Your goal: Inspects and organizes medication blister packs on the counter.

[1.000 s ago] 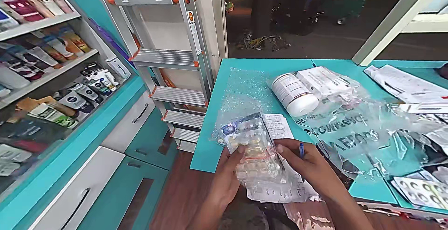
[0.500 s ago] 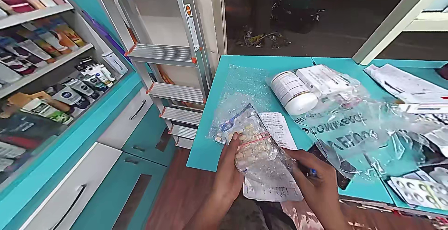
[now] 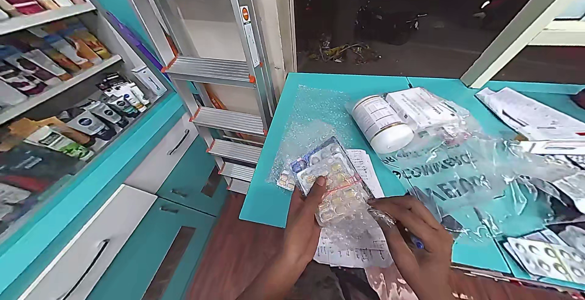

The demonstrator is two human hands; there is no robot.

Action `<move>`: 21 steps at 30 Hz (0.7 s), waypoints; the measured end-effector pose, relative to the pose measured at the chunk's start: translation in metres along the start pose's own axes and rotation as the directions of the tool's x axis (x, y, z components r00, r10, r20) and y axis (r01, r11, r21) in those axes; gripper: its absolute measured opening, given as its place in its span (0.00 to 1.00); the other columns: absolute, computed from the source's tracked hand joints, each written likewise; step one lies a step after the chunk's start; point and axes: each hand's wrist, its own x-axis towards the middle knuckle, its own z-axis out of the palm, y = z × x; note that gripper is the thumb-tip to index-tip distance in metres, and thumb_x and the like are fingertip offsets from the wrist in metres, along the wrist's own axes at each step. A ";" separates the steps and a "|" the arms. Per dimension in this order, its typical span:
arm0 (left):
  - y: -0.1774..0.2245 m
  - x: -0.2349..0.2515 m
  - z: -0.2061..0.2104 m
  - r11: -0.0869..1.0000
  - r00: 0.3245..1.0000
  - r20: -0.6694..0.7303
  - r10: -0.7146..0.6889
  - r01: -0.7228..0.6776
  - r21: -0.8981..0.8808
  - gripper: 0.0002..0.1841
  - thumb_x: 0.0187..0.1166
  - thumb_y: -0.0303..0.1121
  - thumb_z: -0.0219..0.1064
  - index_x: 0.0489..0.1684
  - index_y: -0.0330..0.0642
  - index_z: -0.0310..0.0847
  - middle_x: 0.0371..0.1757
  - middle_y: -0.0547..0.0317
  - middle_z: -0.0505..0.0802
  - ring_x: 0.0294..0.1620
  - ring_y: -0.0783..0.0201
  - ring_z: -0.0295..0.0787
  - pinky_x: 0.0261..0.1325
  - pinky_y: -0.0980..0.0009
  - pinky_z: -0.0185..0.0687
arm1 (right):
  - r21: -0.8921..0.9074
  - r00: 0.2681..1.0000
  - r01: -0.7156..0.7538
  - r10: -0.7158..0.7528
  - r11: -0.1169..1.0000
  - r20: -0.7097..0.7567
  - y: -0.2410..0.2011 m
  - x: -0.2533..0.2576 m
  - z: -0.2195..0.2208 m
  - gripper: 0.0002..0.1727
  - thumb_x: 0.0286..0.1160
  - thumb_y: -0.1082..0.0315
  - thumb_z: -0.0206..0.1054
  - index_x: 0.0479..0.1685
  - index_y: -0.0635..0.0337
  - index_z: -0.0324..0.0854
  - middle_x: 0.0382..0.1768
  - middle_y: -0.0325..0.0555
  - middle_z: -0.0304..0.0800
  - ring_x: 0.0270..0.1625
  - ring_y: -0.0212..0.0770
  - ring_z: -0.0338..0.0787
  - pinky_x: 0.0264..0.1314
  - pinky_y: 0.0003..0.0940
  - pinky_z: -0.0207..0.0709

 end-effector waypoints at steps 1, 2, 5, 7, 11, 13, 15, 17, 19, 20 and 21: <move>0.000 0.000 0.001 1.000 1.000 -0.001 0.014 -0.014 -0.004 0.20 0.87 0.33 0.58 0.73 0.34 0.63 0.51 0.50 0.93 0.50 0.60 0.95 0.56 0.61 0.93 | 0.012 1.000 -0.022 0.022 1.000 0.000 0.000 0.001 0.000 0.08 0.76 0.64 0.67 0.47 0.49 0.91 0.45 0.31 0.88 0.45 0.15 0.84 0.43 0.06 0.76; 0.001 0.001 0.001 1.000 1.000 0.008 0.015 -0.015 -0.006 0.20 0.88 0.33 0.57 0.73 0.35 0.63 0.51 0.51 0.93 0.50 0.61 0.95 0.56 0.62 0.93 | -0.027 1.000 -0.006 0.006 1.000 0.025 0.000 0.002 -0.001 0.09 0.76 0.63 0.68 0.50 0.47 0.90 0.47 0.33 0.88 0.41 0.16 0.82 0.38 0.06 0.73; 0.008 0.004 -0.004 0.993 0.990 0.102 -0.093 0.100 -0.069 0.22 0.94 0.43 0.44 0.78 0.40 0.59 0.57 0.52 0.92 0.57 0.60 0.93 0.62 0.61 0.90 | -0.358 0.971 0.174 -0.099 0.918 0.219 -0.005 0.005 -0.003 0.20 0.81 0.56 0.63 0.70 0.25 0.78 0.66 0.45 0.82 0.35 0.35 0.80 0.28 0.24 0.67; 0.015 0.002 0.000 0.966 0.976 0.102 -0.191 0.205 -0.160 0.25 0.94 0.51 0.41 0.74 0.44 0.70 0.57 0.53 0.93 0.58 0.60 0.93 0.63 0.61 0.90 | -0.449 0.939 0.310 -0.196 0.838 0.282 -0.005 0.004 0.004 0.21 0.85 0.57 0.58 0.73 0.19 0.75 0.67 0.47 0.84 0.33 0.41 0.81 0.26 0.29 0.67; 0.013 0.003 0.002 0.927 0.967 0.151 -0.203 0.240 -0.289 0.22 0.92 0.47 0.44 0.61 0.44 0.79 0.50 0.54 0.96 0.53 0.61 0.95 0.58 0.61 0.92 | -0.343 0.909 0.391 -0.299 0.854 0.291 -0.005 0.007 0.004 0.16 0.89 0.58 0.52 0.67 0.32 0.80 0.57 0.40 0.87 0.34 0.37 0.73 0.34 0.27 0.62; 0.009 0.002 0.001 0.931 0.963 0.200 -0.180 0.232 -0.281 0.20 0.91 0.47 0.47 0.58 0.46 0.81 0.47 0.59 0.96 0.51 0.64 0.96 0.57 0.63 0.92 | -0.214 0.955 0.247 -0.201 0.945 0.216 -0.009 0.010 0.003 0.12 0.88 0.58 0.56 0.59 0.39 0.85 0.54 0.37 0.87 0.43 0.31 0.81 0.45 0.18 0.73; 0.000 0.004 -0.008 0.958 0.944 0.309 -0.113 0.186 -0.217 0.20 0.87 0.48 0.59 0.69 0.48 0.67 0.53 0.64 0.94 0.57 0.66 0.93 0.63 0.65 0.88 | -0.029 0.993 0.043 -0.039 0.999 0.113 -0.010 0.015 0.002 0.12 0.87 0.57 0.60 0.54 0.45 0.89 0.51 0.30 0.88 0.56 0.19 0.86 0.61 0.12 0.79; -0.005 0.010 -0.010 0.976 0.948 0.284 -0.144 0.183 -0.116 0.27 0.82 0.43 0.67 0.69 0.47 0.54 0.54 0.64 0.90 0.56 0.67 0.92 0.62 0.66 0.88 | 0.104 0.994 -0.105 0.101 0.989 0.037 -0.006 0.018 0.004 0.12 0.84 0.57 0.63 0.54 0.44 0.91 0.45 0.23 0.89 0.53 0.14 0.84 0.60 0.10 0.76; -0.006 0.015 -0.008 0.971 0.961 0.187 -0.204 0.223 -0.087 0.33 0.80 0.39 0.67 0.75 0.46 0.46 0.56 0.60 0.87 0.55 0.66 0.92 0.60 0.65 0.89 | 0.189 0.977 -0.214 0.215 0.958 0.019 -0.004 0.016 0.007 0.12 0.81 0.60 0.65 0.55 0.40 0.91 0.45 0.20 0.90 0.51 0.15 0.85 0.58 0.12 0.79; -0.006 0.017 -0.008 0.966 0.964 0.145 -0.222 0.238 -0.103 0.37 0.79 0.39 0.67 0.80 0.45 0.43 0.58 0.58 0.86 0.56 0.66 0.91 0.60 0.65 0.90 | 0.232 0.961 -0.274 0.273 0.933 0.037 -0.005 0.014 0.007 0.12 0.81 0.60 0.66 0.56 0.38 0.91 0.46 0.18 0.92 0.50 0.15 0.88 0.57 0.13 0.81; -0.005 0.019 -0.009 0.962 0.966 0.121 -0.229 0.243 -0.127 0.40 0.78 0.39 0.68 0.84 0.44 0.42 0.60 0.58 0.86 0.57 0.67 0.91 0.61 0.66 0.89 | 0.267 0.942 -0.335 0.330 0.904 0.063 -0.006 0.015 0.007 0.12 0.80 0.61 0.67 0.56 0.36 0.90 0.47 0.17 0.94 0.50 0.16 0.90 0.56 0.14 0.84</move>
